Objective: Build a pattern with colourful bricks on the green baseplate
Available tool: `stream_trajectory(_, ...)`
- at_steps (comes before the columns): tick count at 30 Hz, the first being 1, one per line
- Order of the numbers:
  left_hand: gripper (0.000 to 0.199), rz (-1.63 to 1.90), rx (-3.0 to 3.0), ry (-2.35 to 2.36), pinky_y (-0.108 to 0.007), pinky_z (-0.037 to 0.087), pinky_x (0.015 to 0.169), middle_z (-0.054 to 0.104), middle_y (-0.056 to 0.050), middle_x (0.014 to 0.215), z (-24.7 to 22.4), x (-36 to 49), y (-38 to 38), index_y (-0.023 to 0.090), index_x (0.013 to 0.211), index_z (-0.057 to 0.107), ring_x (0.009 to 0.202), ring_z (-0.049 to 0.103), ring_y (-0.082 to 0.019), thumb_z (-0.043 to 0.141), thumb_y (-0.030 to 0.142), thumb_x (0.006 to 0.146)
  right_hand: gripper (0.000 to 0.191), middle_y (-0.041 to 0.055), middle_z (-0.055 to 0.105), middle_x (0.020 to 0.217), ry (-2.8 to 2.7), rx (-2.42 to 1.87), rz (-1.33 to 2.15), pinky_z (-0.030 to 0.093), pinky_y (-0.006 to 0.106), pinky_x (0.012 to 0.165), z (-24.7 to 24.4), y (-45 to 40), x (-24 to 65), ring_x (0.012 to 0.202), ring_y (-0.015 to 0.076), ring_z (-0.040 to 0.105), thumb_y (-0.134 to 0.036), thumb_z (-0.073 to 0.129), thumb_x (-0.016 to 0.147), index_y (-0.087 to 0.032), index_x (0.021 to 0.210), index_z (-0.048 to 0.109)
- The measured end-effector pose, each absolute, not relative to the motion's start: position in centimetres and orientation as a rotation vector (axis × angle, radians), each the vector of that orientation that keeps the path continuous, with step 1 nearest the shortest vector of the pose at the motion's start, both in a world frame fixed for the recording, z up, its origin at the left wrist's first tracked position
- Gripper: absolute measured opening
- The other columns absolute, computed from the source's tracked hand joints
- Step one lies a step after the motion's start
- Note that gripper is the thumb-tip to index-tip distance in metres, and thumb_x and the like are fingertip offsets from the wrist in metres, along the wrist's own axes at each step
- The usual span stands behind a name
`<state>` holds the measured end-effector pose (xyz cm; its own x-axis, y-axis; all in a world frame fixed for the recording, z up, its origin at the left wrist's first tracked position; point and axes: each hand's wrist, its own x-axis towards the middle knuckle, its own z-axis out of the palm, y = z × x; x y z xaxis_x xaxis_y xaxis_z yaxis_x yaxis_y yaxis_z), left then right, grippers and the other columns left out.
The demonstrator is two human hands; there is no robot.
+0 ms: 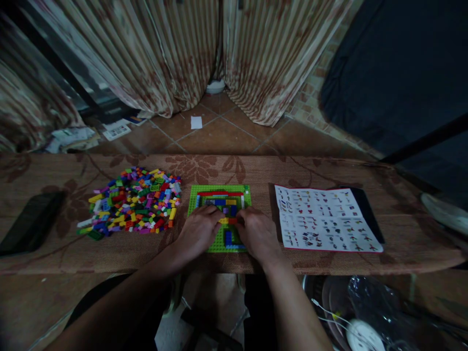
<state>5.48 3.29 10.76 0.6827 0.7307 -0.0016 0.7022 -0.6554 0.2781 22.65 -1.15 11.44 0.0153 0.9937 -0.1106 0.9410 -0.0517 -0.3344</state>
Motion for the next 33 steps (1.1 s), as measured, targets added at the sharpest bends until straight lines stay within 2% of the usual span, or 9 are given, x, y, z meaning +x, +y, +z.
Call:
stream_trajectory(8, 0.016, 0.413, 2.469, 1.242, -0.032, 0.049, 0.087, 0.065, -0.005, 0.103, 11.8, 3.7, 3.8, 0.02, 0.1, 0.065, 0.096, 0.06, -0.019, 0.055, 0.023, 0.088, 0.018, 0.0017, 0.071, 0.096, -1.81, -2.091, 0.442, 0.043, 0.027, 0.075, 11.2, -0.7, 23.9, 0.084, 0.0173, 0.064, -0.025, 0.053, 0.089, -0.024, 0.095, 0.069)
stream_trajectory(14, 0.02, 0.684, 2.2, 1.508, -0.026, 0.05, 0.075, 0.069, -0.004, 0.094, 12.2, 0.9, 6.5, 0.019, 0.097, 0.069, 0.082, 0.063, -0.015, 0.051, 0.022, 0.089, 0.02, 0.0039, 0.071, 0.095, -1.742, -2.126, 0.369, 0.044, 0.028, 0.073, 10.8, -0.2, 23.1, 0.083, 0.0188, 0.064, -0.03, 0.052, 0.089, -0.022, 0.096, 0.07)
stream_trajectory(18, 0.02, 0.71, 2.159, 1.536, -0.024, 0.049, 0.071, 0.07, -0.004, 0.091, 12.1, 0.4, 7.0, 0.019, 0.095, 0.071, 0.077, 0.063, -0.015, 0.052, 0.023, 0.088, 0.024, 0.0042, 0.072, 0.098, -1.779, -2.192, 0.346, 0.044, 0.029, 0.074, 10.9, 0.0, 22.3, 0.087, 0.0205, 0.065, -0.034, 0.052, 0.09, -0.023, 0.1, 0.07)
stream_trajectory(24, 0.02, 0.712, 2.153, 1.493, -0.025, 0.049, 0.072, 0.07, -0.004, 0.094, 12.1, 0.6, 6.9, 0.019, 0.096, 0.07, 0.077, 0.063, -0.014, 0.052, 0.021, 0.088, 0.028, 0.0059, 0.071, 0.097, -1.853, -2.361, 0.309, 0.044, 0.031, 0.069, 11.4, 0.5, 21.1, 0.09, 0.0236, 0.066, -0.041, 0.051, 0.091, -0.025, 0.103, 0.07)
stream_trajectory(33, 0.019, 0.682, 2.142, 1.515, -0.024, 0.048, 0.07, 0.07, -0.004, 0.088, 12.3, 0.6, 6.8, 0.019, 0.093, 0.07, 0.075, 0.063, -0.015, 0.052, 0.021, 0.088, 0.024, 0.0049, 0.072, 0.095, -1.847, -2.426, 0.306, 0.042, 0.031, 0.068, 11.5, 0.8, 20.7, 0.09, 0.0232, 0.066, -0.04, 0.053, 0.09, -0.026, 0.1, 0.07)
